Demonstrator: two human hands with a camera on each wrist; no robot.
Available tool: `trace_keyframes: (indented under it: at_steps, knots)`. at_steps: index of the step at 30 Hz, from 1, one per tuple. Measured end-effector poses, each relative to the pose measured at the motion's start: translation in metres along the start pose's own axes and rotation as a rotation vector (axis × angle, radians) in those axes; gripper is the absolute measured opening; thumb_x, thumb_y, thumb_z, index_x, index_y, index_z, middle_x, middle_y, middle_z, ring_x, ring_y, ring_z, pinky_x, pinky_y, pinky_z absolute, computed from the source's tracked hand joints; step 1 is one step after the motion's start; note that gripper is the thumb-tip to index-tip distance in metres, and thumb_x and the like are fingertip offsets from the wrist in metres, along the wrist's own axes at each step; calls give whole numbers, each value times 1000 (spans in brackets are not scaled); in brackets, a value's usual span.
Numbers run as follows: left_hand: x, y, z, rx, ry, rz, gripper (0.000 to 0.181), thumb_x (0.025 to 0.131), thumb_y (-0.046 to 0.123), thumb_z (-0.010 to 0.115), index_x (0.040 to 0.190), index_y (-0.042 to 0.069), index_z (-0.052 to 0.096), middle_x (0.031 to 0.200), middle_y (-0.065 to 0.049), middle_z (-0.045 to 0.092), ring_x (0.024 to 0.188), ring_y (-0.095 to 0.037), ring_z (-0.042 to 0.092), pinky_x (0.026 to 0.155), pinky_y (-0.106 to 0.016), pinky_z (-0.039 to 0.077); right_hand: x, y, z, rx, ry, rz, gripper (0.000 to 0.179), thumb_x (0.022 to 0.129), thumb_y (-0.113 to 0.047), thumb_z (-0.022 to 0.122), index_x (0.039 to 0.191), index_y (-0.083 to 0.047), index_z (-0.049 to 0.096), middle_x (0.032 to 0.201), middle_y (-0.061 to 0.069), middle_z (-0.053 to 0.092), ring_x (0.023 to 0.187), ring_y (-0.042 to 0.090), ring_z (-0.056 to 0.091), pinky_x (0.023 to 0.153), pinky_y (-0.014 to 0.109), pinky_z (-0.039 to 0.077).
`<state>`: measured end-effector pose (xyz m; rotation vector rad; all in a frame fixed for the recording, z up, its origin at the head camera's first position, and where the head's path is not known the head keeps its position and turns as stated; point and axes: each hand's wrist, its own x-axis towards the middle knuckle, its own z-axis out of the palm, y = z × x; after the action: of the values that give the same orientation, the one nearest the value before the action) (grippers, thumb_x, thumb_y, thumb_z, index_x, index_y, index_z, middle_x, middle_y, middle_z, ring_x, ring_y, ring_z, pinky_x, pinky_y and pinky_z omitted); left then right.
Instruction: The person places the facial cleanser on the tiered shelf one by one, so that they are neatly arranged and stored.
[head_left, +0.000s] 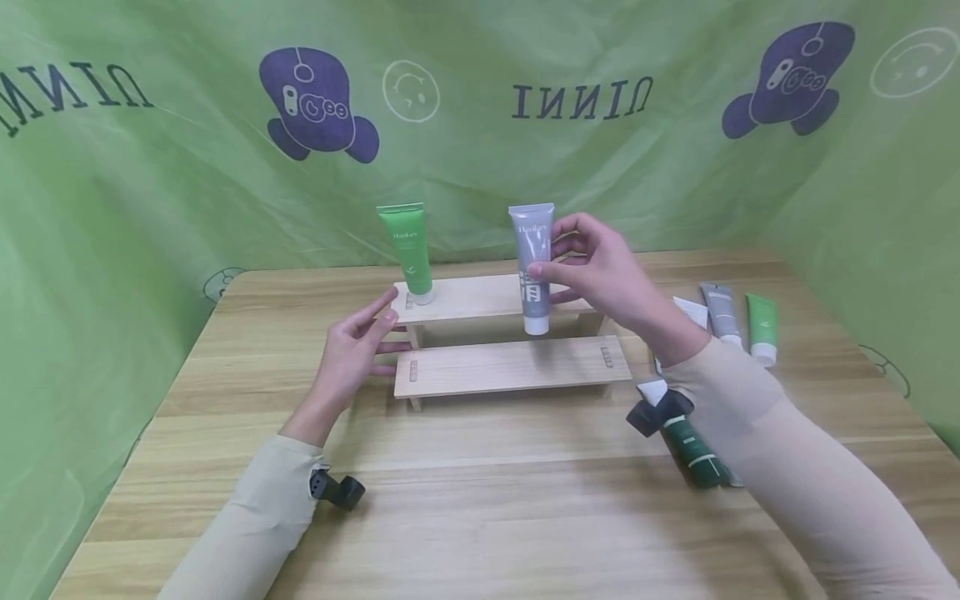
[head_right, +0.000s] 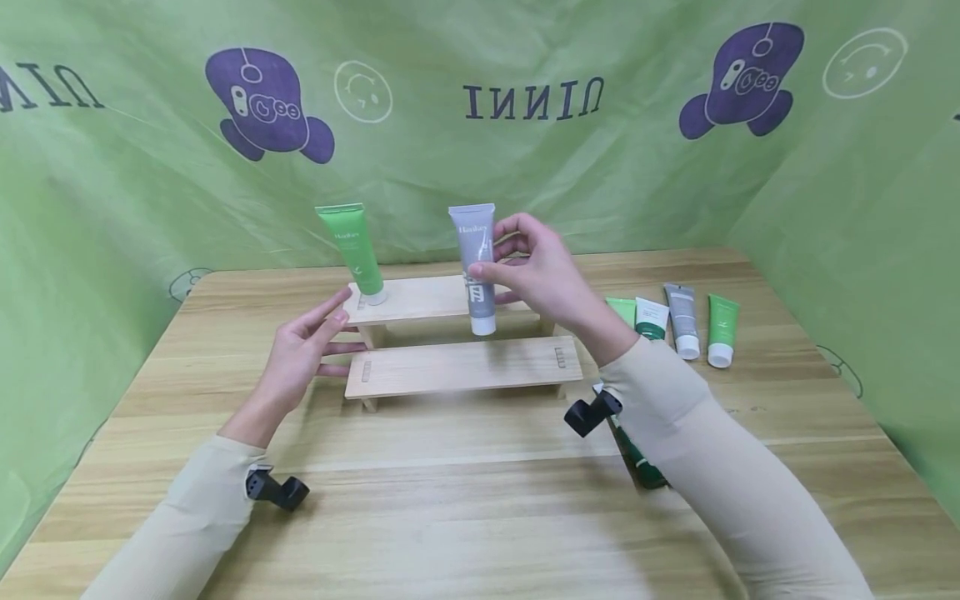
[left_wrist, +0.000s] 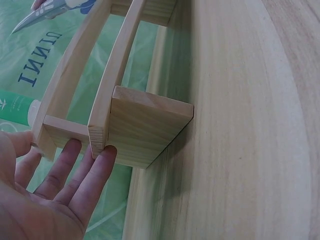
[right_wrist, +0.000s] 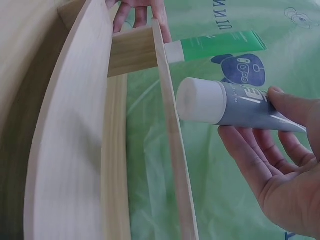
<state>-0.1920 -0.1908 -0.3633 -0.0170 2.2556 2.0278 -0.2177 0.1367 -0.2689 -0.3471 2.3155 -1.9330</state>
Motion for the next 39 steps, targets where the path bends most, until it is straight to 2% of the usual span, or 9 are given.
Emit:
trace_keyframes:
  at_steps: [11, 17, 23, 29, 35, 39]
  knots:
    - [-1, 1, 1, -8, 1, -4, 51, 102, 40, 60, 150, 31, 48, 132, -23, 61, 105, -39, 69, 72, -44, 64, 21, -7, 27, 48, -6, -33, 42, 89, 4, 73, 123, -2, 49, 113, 20, 59, 100, 32, 64, 74, 47, 64]
    - [0, 1, 1, 6, 0, -2, 49, 102, 40, 59, 150, 33, 48, 130, -23, 61, 105, -38, 69, 73, -44, 64, 29, -6, 41, 94, 4, -54, 41, 89, 4, 73, 122, -2, 50, 113, 20, 59, 100, 32, 67, 78, 48, 63]
    - [-1, 0, 1, 14, 1, 2, 50, 102, 41, 59, 149, 33, 49, 130, -23, 61, 105, -37, 69, 73, -44, 64, 34, -6, 54, 114, 27, -94, 42, 89, 5, 73, 123, -2, 50, 114, 19, 60, 100, 33, 66, 77, 41, 64]
    - [-1, 1, 0, 2, 0, -4, 51, 102, 41, 60, 150, 33, 48, 131, -23, 61, 105, -37, 69, 73, -44, 64, 38, -4, 63, 80, 60, -144, 42, 88, 4, 75, 122, -3, 51, 114, 17, 61, 100, 30, 66, 79, 37, 64]
    - [-1, 0, -1, 6, -4, 1, 50, 102, 41, 59, 150, 33, 48, 130, -23, 61, 104, -35, 70, 73, -44, 64, 40, -1, 71, -10, 92, -219, 43, 86, 2, 78, 120, -2, 52, 113, 13, 61, 102, 26, 64, 92, 31, 57]
    - [0, 0, -1, -10, -3, 2, 51, 102, 41, 60, 150, 31, 48, 130, -24, 61, 103, -36, 70, 72, -45, 64, 41, 0, 76, -12, 91, -248, 43, 85, 4, 78, 119, -2, 52, 114, 12, 60, 103, 25, 63, 94, 30, 55]
